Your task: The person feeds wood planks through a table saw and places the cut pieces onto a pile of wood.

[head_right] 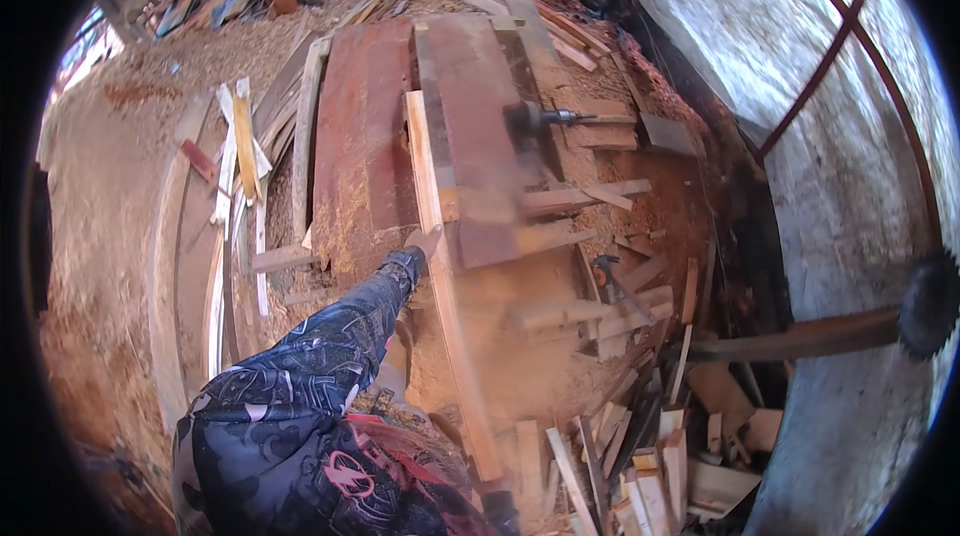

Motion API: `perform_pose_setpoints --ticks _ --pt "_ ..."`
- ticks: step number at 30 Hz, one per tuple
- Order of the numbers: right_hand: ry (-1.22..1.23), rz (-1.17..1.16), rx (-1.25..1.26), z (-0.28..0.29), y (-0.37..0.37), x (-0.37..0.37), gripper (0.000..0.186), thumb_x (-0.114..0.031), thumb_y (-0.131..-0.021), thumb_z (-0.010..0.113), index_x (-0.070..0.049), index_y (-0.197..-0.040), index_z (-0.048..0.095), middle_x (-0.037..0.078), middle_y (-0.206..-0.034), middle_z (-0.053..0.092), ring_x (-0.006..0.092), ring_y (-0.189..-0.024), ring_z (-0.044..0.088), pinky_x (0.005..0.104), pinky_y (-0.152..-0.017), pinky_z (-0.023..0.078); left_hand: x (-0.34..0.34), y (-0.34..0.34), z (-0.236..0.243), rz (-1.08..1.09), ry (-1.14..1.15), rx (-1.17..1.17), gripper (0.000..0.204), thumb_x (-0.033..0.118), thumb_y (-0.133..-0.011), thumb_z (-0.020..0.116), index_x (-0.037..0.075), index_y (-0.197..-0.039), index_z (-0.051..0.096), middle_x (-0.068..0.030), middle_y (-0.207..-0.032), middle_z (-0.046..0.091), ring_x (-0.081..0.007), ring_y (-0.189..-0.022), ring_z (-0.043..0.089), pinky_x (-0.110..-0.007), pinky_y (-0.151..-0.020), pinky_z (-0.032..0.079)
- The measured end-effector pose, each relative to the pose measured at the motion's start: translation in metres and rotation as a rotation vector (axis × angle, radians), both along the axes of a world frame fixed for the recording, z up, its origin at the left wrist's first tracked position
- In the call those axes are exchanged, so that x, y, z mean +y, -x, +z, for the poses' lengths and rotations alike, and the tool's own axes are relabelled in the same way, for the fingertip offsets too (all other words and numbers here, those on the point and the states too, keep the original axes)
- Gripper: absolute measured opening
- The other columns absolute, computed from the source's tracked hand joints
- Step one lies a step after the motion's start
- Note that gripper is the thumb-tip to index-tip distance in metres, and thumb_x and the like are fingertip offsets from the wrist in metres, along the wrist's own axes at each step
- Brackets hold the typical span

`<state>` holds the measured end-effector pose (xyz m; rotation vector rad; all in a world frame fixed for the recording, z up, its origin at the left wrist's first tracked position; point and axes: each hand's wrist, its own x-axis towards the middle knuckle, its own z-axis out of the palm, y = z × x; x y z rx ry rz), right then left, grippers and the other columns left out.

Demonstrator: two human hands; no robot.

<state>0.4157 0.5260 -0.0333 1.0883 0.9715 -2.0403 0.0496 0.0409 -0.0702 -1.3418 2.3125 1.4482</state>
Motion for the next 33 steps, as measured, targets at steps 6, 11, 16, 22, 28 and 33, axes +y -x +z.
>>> perform_pose_setpoints --ticks 6,11,16,22,28,33 --pt "0.102 -0.013 -0.093 0.013 0.038 -0.029 0.041 -0.027 -0.095 0.048 0.004 -0.121 0.058 0.018 -0.105 0.066 0.0323 -0.098 0.066 0.0451 -0.083 0.056 -0.028 0.018 0.013 -0.026 -0.057 0.040 0.084 0.063 -0.087 0.054 -0.011 -0.128 0.054 -0.0340 -0.126 0.057 -0.0436 -0.123 0.054 -0.044 -0.105 0.041" --pt "0.157 -0.037 -0.148 0.009 0.061 -0.051 0.038 -0.021 -0.098 0.044 0.007 -0.121 0.055 0.021 -0.103 0.065 0.0333 -0.096 0.065 0.0434 -0.083 0.058 -0.052 0.038 0.024 -0.020 -0.077 0.038 0.080 0.063 -0.086 0.055 -0.005 -0.128 0.058 -0.0311 -0.127 0.058 -0.0436 -0.123 0.054 -0.043 -0.105 0.041" --pt "0.384 -0.219 -0.253 0.003 0.083 -0.067 0.042 -0.019 -0.098 0.039 0.011 -0.126 0.049 0.028 -0.108 0.060 0.0404 -0.103 0.061 0.0478 -0.086 0.059 -0.047 0.041 0.046 0.054 -0.010 -0.048 0.086 0.061 -0.088 0.054 -0.002 -0.144 0.038 -0.0280 -0.145 0.042 -0.0433 -0.135 0.042 -0.052 -0.112 0.031" --pt "0.459 -0.254 -0.371 -0.005 0.107 -0.084 0.046 -0.023 -0.096 0.041 0.009 -0.129 0.048 0.029 -0.120 0.056 0.0432 -0.107 0.059 0.0495 -0.087 0.058 0.069 -0.052 0.070 -0.052 0.470 0.170 0.081 0.041 -0.093 0.054 -0.002 -0.152 0.019 -0.0224 -0.159 0.018 -0.0437 -0.146 0.017 -0.059 -0.116 0.017" --pt "0.295 -0.163 -0.363 0.000 0.132 -0.115 0.051 -0.032 -0.096 0.036 0.001 -0.132 0.050 0.026 -0.127 0.056 0.0441 -0.117 0.055 0.0575 -0.101 0.046 0.073 -0.042 0.074 -0.153 0.595 0.157 0.077 0.031 -0.093 0.051 -0.003 -0.153 0.017 -0.0228 -0.159 0.015 -0.0453 -0.147 0.011 -0.063 -0.115 0.012" --pt "0.188 -0.112 -0.379 0.016 0.157 -0.153 0.052 -0.033 -0.095 0.033 -0.002 -0.133 0.050 0.023 -0.126 0.056 0.0406 -0.119 0.054 0.0596 -0.105 0.041 0.045 -0.020 0.079 -0.194 0.635 0.146 0.073 0.028 -0.093 0.051 -0.002 -0.152 0.021 -0.0215 -0.159 0.015 -0.0433 -0.148 0.008 -0.062 -0.117 0.009"
